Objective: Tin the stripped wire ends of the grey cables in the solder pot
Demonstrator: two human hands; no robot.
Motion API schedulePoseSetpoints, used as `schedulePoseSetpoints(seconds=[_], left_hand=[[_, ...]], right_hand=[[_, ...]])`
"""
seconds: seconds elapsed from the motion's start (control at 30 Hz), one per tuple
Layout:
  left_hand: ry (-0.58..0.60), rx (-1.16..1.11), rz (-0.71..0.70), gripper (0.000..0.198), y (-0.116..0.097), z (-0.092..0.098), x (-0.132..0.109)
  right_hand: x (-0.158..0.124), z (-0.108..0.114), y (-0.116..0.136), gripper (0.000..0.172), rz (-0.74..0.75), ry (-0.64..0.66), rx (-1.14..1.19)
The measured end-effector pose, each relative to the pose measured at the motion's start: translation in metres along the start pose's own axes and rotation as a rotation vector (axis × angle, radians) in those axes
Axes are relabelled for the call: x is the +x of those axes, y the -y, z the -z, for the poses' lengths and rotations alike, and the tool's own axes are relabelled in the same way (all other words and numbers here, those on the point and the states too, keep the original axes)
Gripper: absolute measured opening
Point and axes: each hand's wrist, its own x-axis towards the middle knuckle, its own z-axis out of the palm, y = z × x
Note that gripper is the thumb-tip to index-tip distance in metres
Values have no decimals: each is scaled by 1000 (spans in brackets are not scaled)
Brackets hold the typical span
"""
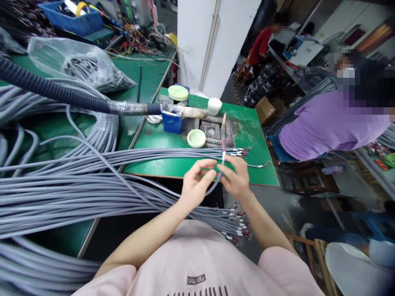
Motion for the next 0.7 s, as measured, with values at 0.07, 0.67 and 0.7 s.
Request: schedulePoseSetpoints(seconds=[0.07, 0.67, 0.7], left_hand=[[225, 186, -234, 14, -12, 0, -16], [303, 1090, -493, 22, 74, 53, 33], [313, 1115, -495, 23, 74, 53, 32]], right_hand=[[14, 5, -16, 24, -68, -91, -29], [116, -54, -42, 28, -30, 114, 99], [117, -56, -43, 29, -9, 150, 110]])
